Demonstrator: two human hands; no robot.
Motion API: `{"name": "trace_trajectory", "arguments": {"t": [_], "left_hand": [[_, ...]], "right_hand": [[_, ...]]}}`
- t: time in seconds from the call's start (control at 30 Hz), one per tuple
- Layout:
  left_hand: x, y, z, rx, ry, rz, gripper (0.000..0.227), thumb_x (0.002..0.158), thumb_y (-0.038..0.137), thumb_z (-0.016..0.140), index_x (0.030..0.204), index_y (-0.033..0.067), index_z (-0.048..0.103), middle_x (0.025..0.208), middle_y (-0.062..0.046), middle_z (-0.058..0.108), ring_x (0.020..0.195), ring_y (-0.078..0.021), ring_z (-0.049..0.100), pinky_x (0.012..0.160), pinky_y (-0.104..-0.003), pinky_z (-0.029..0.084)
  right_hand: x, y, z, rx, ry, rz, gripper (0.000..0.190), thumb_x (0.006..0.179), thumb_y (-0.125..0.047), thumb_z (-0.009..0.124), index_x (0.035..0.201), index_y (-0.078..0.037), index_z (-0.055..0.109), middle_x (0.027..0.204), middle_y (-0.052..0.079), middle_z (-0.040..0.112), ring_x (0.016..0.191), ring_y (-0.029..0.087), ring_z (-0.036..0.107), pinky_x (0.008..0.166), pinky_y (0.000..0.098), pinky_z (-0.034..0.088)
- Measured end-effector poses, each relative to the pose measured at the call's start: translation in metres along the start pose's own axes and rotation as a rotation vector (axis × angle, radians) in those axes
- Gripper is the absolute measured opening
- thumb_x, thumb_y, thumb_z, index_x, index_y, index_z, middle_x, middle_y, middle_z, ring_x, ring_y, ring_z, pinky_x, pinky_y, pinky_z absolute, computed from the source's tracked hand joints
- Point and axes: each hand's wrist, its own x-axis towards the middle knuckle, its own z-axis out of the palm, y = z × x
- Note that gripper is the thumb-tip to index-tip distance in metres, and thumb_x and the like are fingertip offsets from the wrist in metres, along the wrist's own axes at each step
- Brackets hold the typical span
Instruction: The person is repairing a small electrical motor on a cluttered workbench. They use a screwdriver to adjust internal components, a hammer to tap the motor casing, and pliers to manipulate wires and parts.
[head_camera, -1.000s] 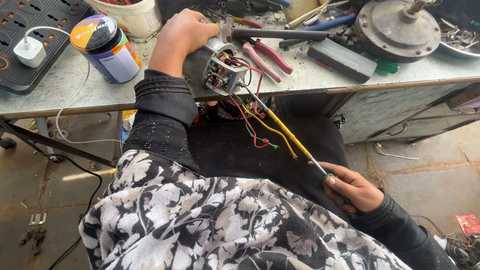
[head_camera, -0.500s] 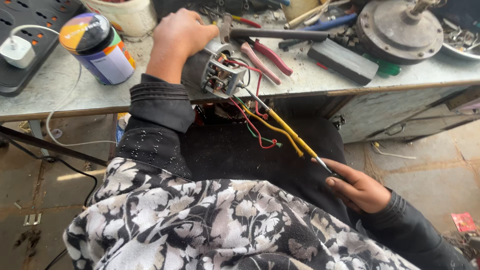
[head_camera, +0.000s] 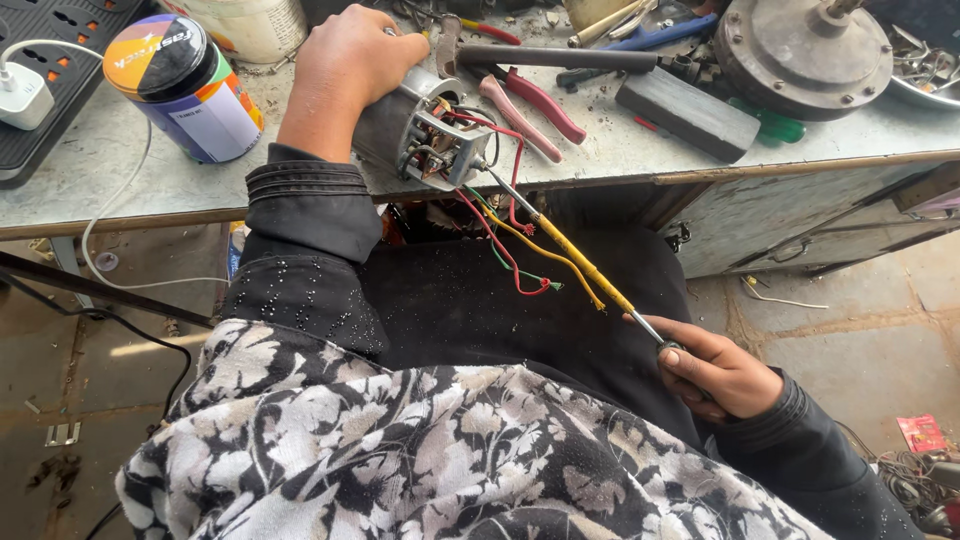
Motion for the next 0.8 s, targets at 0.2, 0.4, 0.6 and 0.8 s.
{"name": "trace_trajectory", "arguments": {"t": [0.2, 0.4, 0.6, 0.8], "left_hand": [[-0.0001, 0.0013, -0.0007, 0.015, -0.014, -0.005, 0.046, 0.077, 0.056, 0.067, 0.108, 0.0246, 0.080, 0.107, -0.017, 0.074, 0.103, -0.0372, 0.069, 0.092, -0.046, 0.053], [0.0002, 0.0019, 0.0003, 0.027, -0.012, -0.015, 0.046, 0.076, 0.055, 0.067, 0.110, 0.0253, 0.080, 0.107, -0.017, 0.074, 0.103, -0.0364, 0.069, 0.090, -0.046, 0.054], [0.0012, 0.0005, 0.0010, 0.028, -0.007, -0.008, 0.047, 0.076, 0.053, 0.067, 0.110, 0.0248, 0.080, 0.107, -0.017, 0.074, 0.103, -0.0368, 0.070, 0.090, -0.046, 0.054], [0.0013, 0.0004, 0.0012, 0.018, -0.009, -0.013, 0.047, 0.075, 0.054, 0.067, 0.110, 0.0252, 0.079, 0.107, -0.016, 0.074, 0.102, -0.0361, 0.070, 0.090, -0.046, 0.054]], "right_hand": [[-0.0003, 0.0014, 0.0004, 0.028, 0.006, -0.038, 0.054, 0.101, -0.015, 0.048, 0.154, -0.004, 0.041, 0.060, 0.002, 0.046, 0.039, 0.006, 0.036, 0.032, 0.0216, 0.030], [0.0009, 0.0020, -0.0014, 0.029, -0.026, -0.049, 0.054, 0.100, -0.015, 0.048, 0.153, -0.004, 0.040, 0.061, 0.002, 0.048, 0.038, 0.005, 0.036, 0.031, 0.0216, 0.032], [0.0005, 0.0011, -0.0006, 0.018, -0.026, -0.045, 0.054, 0.100, -0.015, 0.048, 0.153, -0.003, 0.042, 0.061, 0.002, 0.049, 0.038, 0.005, 0.037, 0.032, 0.0217, 0.033], [0.0013, 0.0000, 0.0016, 0.005, -0.010, -0.034, 0.054, 0.100, -0.016, 0.049, 0.153, -0.004, 0.043, 0.061, 0.003, 0.049, 0.038, 0.006, 0.037, 0.032, 0.0219, 0.032]]}}
